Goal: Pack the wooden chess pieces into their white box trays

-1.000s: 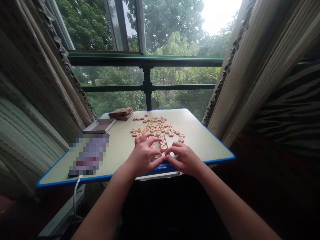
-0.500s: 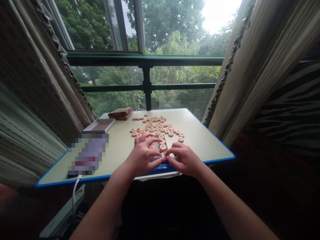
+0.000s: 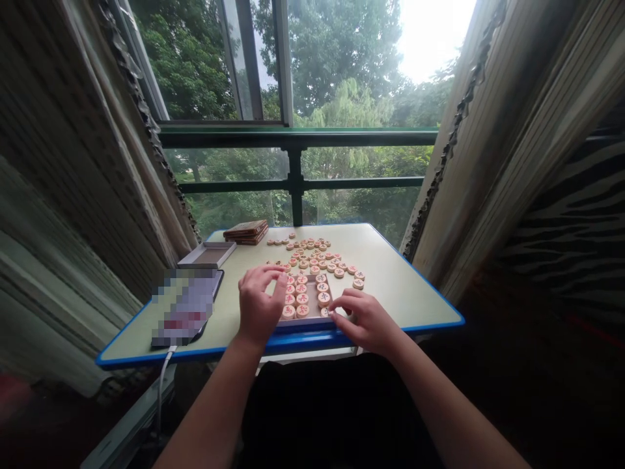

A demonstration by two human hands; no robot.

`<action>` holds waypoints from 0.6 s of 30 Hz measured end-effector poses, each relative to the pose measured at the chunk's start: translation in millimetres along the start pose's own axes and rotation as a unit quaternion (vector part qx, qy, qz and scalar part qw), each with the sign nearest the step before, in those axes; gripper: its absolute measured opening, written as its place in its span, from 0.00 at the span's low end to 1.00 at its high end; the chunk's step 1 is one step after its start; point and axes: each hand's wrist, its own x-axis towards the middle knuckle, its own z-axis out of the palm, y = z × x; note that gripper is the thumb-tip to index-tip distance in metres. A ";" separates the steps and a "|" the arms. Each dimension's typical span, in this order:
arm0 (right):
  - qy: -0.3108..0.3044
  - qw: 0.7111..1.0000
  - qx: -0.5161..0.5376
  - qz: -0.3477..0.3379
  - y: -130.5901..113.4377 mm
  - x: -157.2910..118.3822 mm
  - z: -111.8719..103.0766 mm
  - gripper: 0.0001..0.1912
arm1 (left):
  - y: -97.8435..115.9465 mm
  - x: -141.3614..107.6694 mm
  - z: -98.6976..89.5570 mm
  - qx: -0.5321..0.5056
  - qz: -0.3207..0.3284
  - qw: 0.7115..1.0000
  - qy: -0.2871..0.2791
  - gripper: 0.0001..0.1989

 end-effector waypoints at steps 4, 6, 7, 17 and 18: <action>-0.003 1.000 0.008 0.009 -0.8 0.7 -1.9 0.08 | -13.9 10.0 -1.4 0.033 -0.084 0.993 0.071 0.13; -0.004 1.000 0.013 0.014 0.1 1.4 -2.6 0.08 | -21.6 21.7 -2.2 0.068 -0.098 0.992 0.029 0.13; -0.005 1.000 0.016 0.015 0.7 1.8 -2.8 0.09 | -25.2 29.7 -2.8 0.093 -0.104 0.990 -0.009 0.11; -0.012 0.998 0.027 0.056 -2.5 5.9 -5.9 0.10 | -44.6 121.8 35.4 0.261 -0.213 0.895 -0.292 0.17; -0.011 0.998 0.028 0.057 -2.4 5.8 -6.2 0.10 | -48.8 123.7 42.9 0.245 -0.212 0.899 -0.295 0.18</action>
